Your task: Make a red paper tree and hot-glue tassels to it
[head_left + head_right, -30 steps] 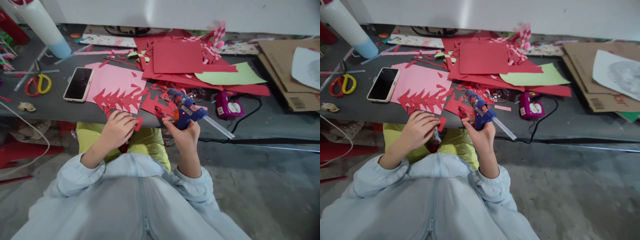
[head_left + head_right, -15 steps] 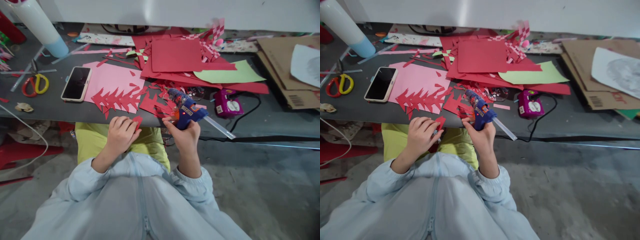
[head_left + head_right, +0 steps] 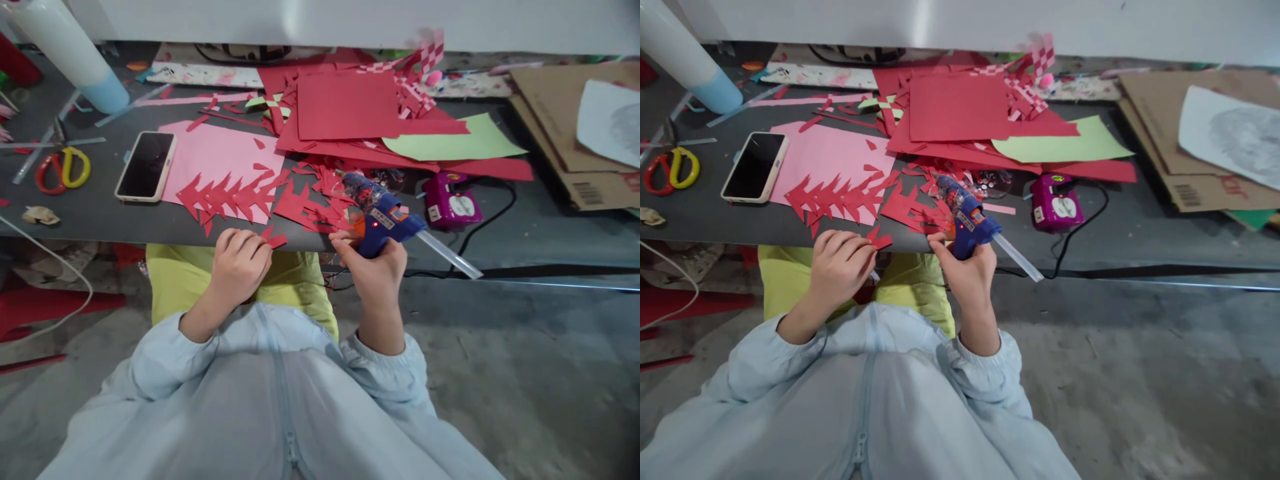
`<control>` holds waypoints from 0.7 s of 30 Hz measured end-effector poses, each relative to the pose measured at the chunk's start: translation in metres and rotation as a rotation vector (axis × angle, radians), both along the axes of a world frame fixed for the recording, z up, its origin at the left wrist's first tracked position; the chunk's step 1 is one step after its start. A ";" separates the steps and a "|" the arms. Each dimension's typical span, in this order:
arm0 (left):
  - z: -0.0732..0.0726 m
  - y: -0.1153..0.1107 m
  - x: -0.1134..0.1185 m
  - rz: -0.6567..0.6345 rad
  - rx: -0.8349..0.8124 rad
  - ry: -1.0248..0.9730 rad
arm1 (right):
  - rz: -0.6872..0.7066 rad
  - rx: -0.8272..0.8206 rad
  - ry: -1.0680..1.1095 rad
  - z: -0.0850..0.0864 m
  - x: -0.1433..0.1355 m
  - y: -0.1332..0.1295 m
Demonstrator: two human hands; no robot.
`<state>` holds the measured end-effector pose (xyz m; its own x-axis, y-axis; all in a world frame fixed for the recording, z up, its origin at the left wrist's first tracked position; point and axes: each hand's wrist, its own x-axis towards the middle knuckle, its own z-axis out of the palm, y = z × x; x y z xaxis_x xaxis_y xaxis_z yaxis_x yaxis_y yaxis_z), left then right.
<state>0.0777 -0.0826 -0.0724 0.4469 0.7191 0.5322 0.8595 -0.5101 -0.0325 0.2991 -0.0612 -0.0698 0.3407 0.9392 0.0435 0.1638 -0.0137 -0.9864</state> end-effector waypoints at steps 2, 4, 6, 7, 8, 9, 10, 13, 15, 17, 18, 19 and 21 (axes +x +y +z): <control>0.002 0.005 0.005 -0.014 0.025 -0.004 | 0.004 0.001 -0.001 0.000 0.003 0.000; 0.004 0.012 0.014 -0.030 0.038 -0.003 | 0.000 0.008 -0.005 0.002 0.004 -0.001; 0.007 0.021 0.028 -0.046 0.020 -0.003 | -0.011 0.022 -0.015 0.005 0.005 -0.001; 0.008 0.027 0.036 -0.052 -0.002 -0.006 | -0.018 0.031 -0.020 0.007 0.006 -0.001; 0.010 0.032 0.045 -0.058 -0.028 -0.015 | -0.024 0.038 -0.023 0.009 0.006 -0.002; 0.011 0.037 0.053 -0.051 -0.062 -0.024 | -0.031 0.043 -0.026 0.010 0.007 -0.002; 0.012 0.042 0.061 -0.052 -0.091 -0.036 | -0.039 0.045 -0.031 0.011 0.008 -0.002; 0.014 0.049 0.078 -0.071 -0.157 -0.084 | -0.064 0.033 -0.059 0.011 0.013 -0.003; 0.014 0.048 0.078 -0.079 -0.193 -0.098 | -0.072 0.026 -0.064 0.009 0.016 -0.003; 0.013 0.047 0.070 -0.051 -0.224 -0.097 | -0.080 0.027 -0.058 0.008 0.017 -0.003; 0.013 0.047 0.065 -0.022 -0.239 -0.095 | -0.084 0.026 -0.054 0.008 0.017 -0.003; 0.013 0.047 0.058 0.011 -0.251 -0.096 | -0.084 0.022 -0.048 0.008 0.016 -0.003; 0.014 0.051 0.045 0.061 -0.278 -0.108 | -0.078 0.016 -0.042 0.009 0.013 -0.002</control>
